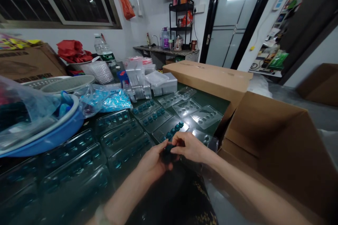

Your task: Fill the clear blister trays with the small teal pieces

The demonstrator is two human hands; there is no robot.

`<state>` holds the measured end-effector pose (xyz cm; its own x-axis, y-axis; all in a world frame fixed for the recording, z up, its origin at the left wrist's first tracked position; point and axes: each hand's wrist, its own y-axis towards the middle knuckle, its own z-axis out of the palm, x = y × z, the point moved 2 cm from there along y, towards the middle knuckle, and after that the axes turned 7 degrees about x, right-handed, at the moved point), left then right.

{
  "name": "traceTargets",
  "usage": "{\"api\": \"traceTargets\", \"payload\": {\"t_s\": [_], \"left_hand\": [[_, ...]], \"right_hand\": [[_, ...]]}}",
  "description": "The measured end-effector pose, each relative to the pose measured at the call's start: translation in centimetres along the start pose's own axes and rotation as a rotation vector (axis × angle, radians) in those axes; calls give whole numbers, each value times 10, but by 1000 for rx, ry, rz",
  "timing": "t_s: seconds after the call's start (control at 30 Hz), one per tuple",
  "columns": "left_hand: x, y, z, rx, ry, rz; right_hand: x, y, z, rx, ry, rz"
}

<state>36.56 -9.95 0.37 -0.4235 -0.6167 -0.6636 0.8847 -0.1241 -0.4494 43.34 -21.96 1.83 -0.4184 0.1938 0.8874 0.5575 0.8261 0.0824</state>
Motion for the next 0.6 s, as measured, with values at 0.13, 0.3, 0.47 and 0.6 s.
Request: {"api": "traceTargets", "payload": {"t_s": [0.13, 0.3, 0.47, 0.6], "left_hand": [[1, -1, 1, -4, 40, 75], [-6, -10, 12, 19, 155, 267], [-6, -17, 16, -8, 234, 333], [-7, -17, 12, -64, 241, 330]], "right_hand": [[-8, 0, 2, 57, 360, 37], [-15, 1, 3, -25, 709, 95], [-14, 5, 13, -19, 1071, 93], [-7, 6, 24, -49, 1139, 67]]}}
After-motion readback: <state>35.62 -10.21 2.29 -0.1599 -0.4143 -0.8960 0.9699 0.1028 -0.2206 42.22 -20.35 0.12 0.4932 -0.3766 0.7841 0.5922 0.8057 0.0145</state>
